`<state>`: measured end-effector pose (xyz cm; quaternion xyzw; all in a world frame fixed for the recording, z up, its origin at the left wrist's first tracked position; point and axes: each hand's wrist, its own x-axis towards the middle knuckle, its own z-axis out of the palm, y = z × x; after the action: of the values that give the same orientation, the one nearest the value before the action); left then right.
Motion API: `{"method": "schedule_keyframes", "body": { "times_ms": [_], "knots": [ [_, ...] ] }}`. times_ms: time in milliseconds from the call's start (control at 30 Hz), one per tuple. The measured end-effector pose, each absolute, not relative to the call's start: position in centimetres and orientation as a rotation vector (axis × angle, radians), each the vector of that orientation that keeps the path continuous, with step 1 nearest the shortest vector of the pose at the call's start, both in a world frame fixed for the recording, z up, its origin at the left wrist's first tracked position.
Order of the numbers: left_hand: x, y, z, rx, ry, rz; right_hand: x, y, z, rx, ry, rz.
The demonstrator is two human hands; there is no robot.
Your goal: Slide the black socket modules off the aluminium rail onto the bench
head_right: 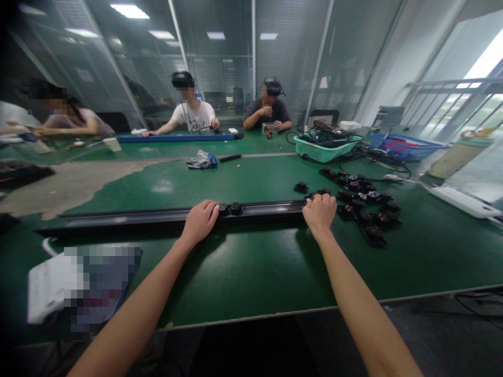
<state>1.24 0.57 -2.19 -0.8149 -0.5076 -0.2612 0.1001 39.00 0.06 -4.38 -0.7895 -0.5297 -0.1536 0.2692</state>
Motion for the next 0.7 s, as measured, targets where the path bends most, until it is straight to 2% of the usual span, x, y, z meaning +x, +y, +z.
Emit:
{"method": "schedule_keyframes", "body": {
  "times_ms": [700],
  "knots": [
    [1.2, 0.6, -2.3, -2.403, -1.500, -0.772, 41.5, 0.3, -4.9, -2.164, -1.328, -0.396]
  ]
}}
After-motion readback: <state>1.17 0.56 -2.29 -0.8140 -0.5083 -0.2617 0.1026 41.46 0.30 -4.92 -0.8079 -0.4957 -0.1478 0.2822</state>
